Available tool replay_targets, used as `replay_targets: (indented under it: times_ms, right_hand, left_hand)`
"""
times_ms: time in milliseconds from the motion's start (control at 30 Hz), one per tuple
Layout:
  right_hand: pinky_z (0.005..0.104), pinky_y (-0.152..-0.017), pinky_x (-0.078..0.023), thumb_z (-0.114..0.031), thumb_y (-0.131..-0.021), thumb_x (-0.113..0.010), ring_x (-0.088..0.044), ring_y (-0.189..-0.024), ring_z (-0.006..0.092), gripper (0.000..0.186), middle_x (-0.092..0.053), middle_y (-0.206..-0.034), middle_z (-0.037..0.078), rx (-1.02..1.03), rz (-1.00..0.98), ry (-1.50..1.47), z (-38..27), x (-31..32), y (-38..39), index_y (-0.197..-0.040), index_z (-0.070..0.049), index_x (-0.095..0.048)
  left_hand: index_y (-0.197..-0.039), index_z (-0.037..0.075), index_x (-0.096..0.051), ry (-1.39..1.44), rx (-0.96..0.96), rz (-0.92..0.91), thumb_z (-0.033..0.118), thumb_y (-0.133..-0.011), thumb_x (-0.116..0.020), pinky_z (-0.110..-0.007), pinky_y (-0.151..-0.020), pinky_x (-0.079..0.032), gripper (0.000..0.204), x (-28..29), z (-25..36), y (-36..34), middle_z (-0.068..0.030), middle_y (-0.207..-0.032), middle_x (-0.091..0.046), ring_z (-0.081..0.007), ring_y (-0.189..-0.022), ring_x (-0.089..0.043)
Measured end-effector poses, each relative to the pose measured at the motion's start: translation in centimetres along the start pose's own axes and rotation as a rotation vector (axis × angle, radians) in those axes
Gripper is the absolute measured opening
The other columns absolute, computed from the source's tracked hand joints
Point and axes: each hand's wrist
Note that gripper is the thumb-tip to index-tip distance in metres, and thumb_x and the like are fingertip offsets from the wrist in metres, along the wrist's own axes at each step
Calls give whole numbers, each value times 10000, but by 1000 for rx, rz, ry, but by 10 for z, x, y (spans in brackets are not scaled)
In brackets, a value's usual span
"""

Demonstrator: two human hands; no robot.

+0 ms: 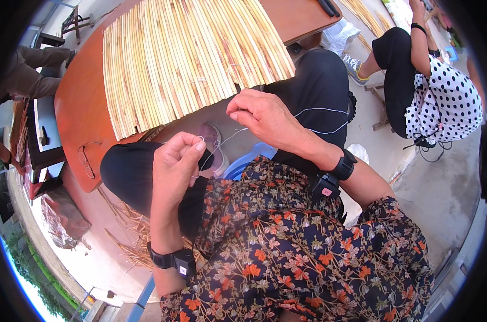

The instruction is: The person weaves a bamboo mat by threading a white string through parallel bamboo strips using a needle. They pull the string tight to secure the strips, occasionally adjusting the mat's position on the table. The process involves repetitive stitching and tensioning to bind the bamboo slats together.

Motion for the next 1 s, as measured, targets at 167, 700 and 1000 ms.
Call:
replay_targets:
  times_ms: [167, 700, 1000]
  right_hand:
    - [372, -751, -508, -87, -900, -578, -641, -821, 303, 153, -650, -904, 150, -31, 35, 150, 30, -5, -45, -979, 15, -659]
    - [270, -495, -471, -131, -937, -613, -564, -524, 101, 121, -610, -648, 43, -416, 9, -274, 38, -20, -96, -888, -21, -608]
    - [222, -459, -464, -128, -949, -627, -558, -504, 71, 127, -610, -641, 17, -470, 47, -441, 51, -25, -96, -890, -15, -614]
  left_hand:
    - [-917, 27, -608, -126, 41, 1, 147, -963, -624, -190, -366, -257, 129, -1, 0, -19, 70, -551, -463, -9, -398, -351]
    - [-888, 30, -608, -378, -28, 77, 168, -966, -599, -206, -377, -262, 159, 22, -2, -83, 64, -540, -465, -23, -417, -373]
    - [-1043, 37, -656, -864, -261, 258, 189, -887, -666, -358, -522, -406, 218, 10, -11, -128, -63, -552, -499, -163, -507, -498]
Point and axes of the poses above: each hand's wrist, its own y-axis away from the middle knuckle, its own x-axis out of the back of the hand, z = x × y
